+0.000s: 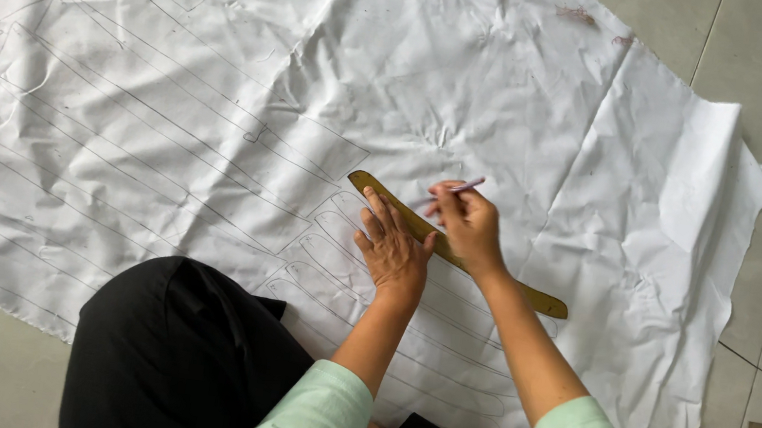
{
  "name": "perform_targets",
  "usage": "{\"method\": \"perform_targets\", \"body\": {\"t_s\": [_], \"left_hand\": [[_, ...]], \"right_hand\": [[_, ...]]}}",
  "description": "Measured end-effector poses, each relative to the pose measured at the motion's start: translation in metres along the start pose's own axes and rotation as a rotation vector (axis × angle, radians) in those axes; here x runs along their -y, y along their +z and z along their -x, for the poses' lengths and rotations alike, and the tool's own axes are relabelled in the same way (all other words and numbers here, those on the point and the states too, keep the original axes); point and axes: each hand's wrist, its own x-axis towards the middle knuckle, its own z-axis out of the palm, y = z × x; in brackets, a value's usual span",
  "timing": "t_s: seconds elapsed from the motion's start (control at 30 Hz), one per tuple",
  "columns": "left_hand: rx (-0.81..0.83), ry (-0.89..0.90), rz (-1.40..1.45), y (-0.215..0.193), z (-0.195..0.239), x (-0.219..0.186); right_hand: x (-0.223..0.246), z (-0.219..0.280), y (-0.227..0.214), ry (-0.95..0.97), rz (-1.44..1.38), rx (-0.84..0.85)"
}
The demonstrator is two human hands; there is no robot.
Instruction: The person uses a curved wooden ruler and a purple pen to draw curved lines on a large piece of white fabric. They repeatedly reposition the ruler to trace its edge, creating a series of parallel curved markings on the material.
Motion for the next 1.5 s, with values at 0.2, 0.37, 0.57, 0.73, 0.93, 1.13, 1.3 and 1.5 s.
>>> {"method": "perform_targets", "body": {"t_s": [0.2,0.37,0.57,0.73,0.93,1.13,1.3,1.5], "left_hand": [[-0.025,0.02,0.114,0.012,-0.003,-0.003],[-0.085,0.044,0.112,0.016,-0.004,0.001],[-0.007,0.049,0.056,0.008,-0.003,0.001],[-0.031,0.049,0.081,0.013,-0.004,-0.002],[-0.016,0.04,0.079,0.004,-0.004,-0.001],[-0.028,0.051,0.091,0.011,-0.004,-0.001],[-0.001,0.049,0.062,-0.002,-0.002,-0.001],[0.041,0.082,0.133,-0.006,-0.003,0.002]], "right_hand": [[0.012,-0.024,0.063,-0.125,-0.055,0.112],[0.017,-0.038,0.075,-0.024,-0.055,0.178],[0.014,-0.046,0.08,-0.016,0.076,0.218],[0.002,-0.052,0.085,-0.029,0.167,0.247],[0.005,-0.051,0.086,-0.033,0.203,0.247],[0.007,-0.051,0.085,-0.049,0.213,0.227],[0.02,-0.047,0.082,-0.075,0.18,0.212],[0.008,-0.051,0.085,-0.104,0.203,0.237]]}}
